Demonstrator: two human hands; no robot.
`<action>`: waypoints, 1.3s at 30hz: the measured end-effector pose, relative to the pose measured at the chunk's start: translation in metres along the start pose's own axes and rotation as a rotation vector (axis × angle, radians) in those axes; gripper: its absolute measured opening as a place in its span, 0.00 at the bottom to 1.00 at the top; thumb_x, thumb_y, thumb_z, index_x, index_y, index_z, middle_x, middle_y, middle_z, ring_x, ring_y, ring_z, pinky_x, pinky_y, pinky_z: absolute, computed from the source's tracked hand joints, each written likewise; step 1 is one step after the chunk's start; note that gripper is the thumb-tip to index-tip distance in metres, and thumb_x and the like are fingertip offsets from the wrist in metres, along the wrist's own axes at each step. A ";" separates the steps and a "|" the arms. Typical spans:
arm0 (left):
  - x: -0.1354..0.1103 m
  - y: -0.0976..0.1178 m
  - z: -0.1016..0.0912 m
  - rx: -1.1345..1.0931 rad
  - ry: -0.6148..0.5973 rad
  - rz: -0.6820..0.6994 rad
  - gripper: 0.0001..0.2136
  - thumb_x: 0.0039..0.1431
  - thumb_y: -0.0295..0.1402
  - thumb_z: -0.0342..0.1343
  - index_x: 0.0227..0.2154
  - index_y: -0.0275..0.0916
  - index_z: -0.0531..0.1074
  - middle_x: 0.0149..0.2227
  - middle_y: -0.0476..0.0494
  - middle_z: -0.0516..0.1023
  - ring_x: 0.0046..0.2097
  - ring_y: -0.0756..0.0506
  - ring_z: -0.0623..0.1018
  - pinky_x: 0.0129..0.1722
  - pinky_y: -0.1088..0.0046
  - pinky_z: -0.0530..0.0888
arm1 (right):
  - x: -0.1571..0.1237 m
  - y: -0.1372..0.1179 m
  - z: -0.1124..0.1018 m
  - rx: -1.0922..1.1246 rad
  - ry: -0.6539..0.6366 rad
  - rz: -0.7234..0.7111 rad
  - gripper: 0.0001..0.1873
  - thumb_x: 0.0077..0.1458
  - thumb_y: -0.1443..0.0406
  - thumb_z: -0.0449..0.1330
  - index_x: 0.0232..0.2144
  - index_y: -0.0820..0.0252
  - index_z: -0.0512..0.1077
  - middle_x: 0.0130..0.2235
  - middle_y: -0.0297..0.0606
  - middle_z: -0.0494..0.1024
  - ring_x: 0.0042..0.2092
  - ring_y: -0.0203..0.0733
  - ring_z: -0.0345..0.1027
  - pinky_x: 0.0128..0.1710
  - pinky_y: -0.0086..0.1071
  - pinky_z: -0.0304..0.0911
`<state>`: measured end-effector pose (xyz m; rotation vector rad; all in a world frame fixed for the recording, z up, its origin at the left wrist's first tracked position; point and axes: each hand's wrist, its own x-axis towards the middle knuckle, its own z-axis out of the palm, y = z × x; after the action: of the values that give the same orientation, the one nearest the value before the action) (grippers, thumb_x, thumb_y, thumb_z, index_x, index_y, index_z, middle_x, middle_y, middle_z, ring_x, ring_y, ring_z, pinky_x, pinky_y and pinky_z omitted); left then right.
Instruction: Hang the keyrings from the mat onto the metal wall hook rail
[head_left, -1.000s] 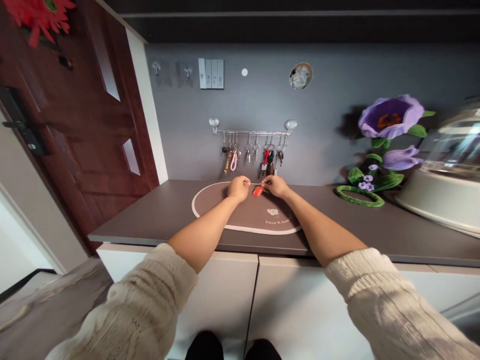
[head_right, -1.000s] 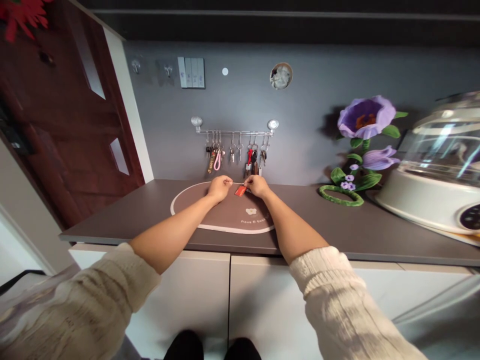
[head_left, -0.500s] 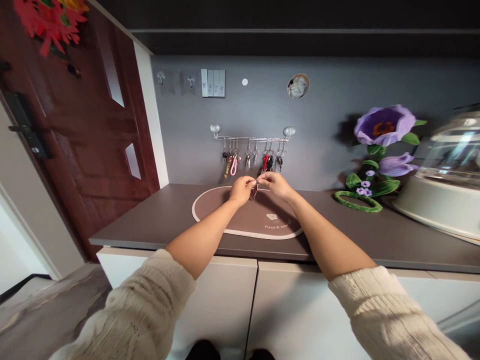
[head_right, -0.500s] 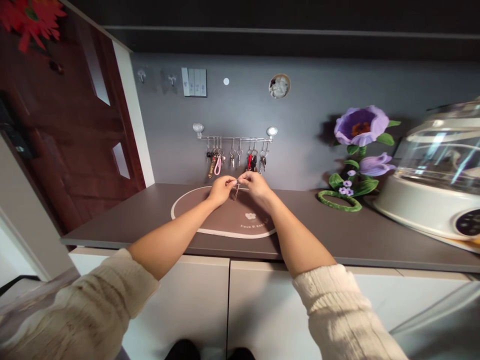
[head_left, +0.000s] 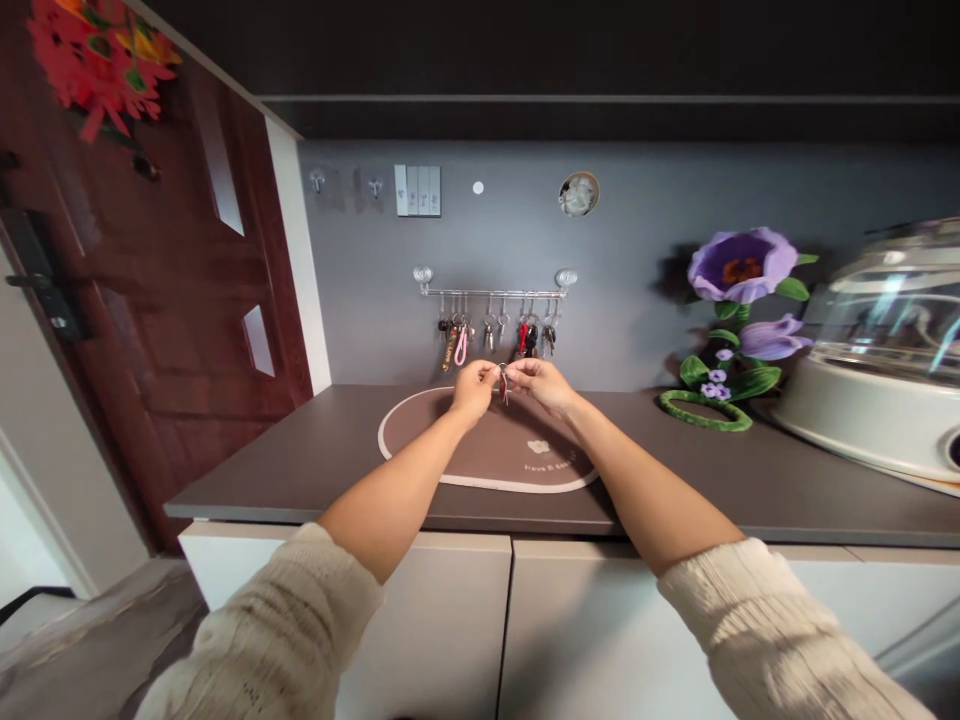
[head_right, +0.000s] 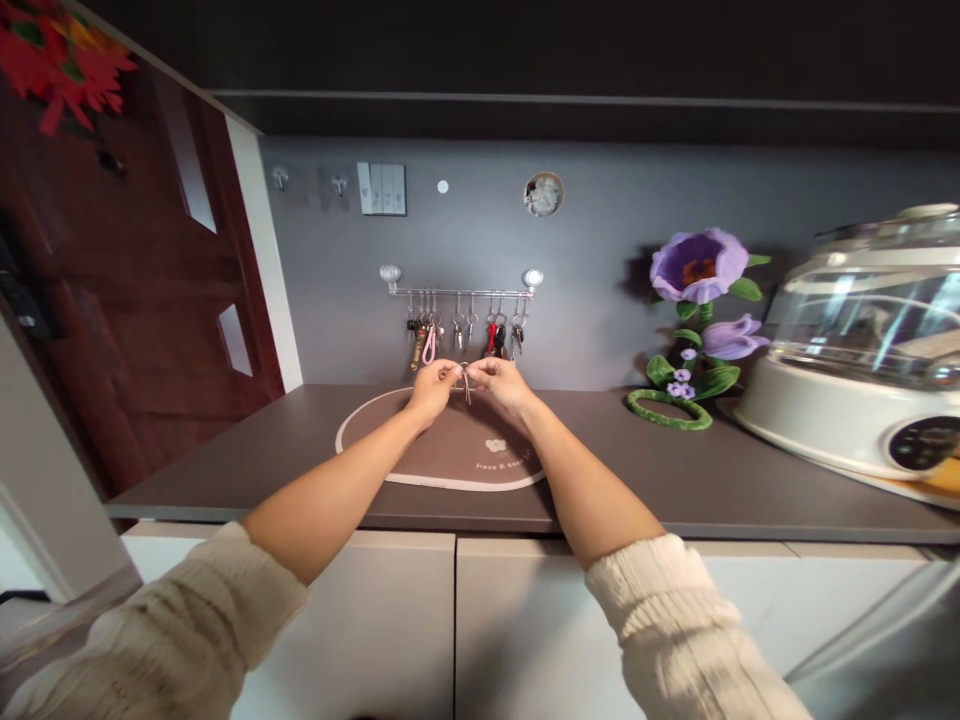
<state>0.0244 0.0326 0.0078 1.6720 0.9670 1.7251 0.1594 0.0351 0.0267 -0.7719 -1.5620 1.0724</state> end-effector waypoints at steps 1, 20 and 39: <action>0.000 0.000 0.000 -0.016 0.003 -0.007 0.04 0.50 0.28 0.51 0.25 0.34 0.69 0.26 0.47 0.73 0.29 0.52 0.71 0.33 0.75 0.66 | -0.001 0.000 0.001 0.028 -0.004 0.012 0.14 0.35 0.61 0.66 0.24 0.63 0.70 0.27 0.34 0.72 0.29 0.32 0.64 0.34 0.30 0.59; -0.007 -0.008 0.004 0.056 0.011 -0.013 0.09 0.50 0.36 0.51 0.28 0.34 0.70 0.27 0.44 0.74 0.29 0.50 0.72 0.33 0.74 0.66 | -0.002 -0.007 -0.021 0.211 0.184 -0.050 0.17 0.33 0.57 0.66 0.24 0.61 0.67 0.29 0.35 0.72 0.33 0.34 0.66 0.38 0.32 0.61; -0.012 -0.015 0.009 0.241 -0.057 0.046 0.11 0.51 0.36 0.49 0.25 0.35 0.71 0.25 0.46 0.74 0.28 0.50 0.70 0.30 0.74 0.65 | 0.045 -0.058 -0.078 0.174 0.496 0.055 0.06 0.47 0.74 0.55 0.21 0.64 0.66 0.16 0.33 0.66 0.21 0.29 0.61 0.28 0.28 0.65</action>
<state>0.0328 0.0334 -0.0113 1.8971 1.1559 1.6329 0.2258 0.0717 0.1025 -0.8843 -1.0209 0.9506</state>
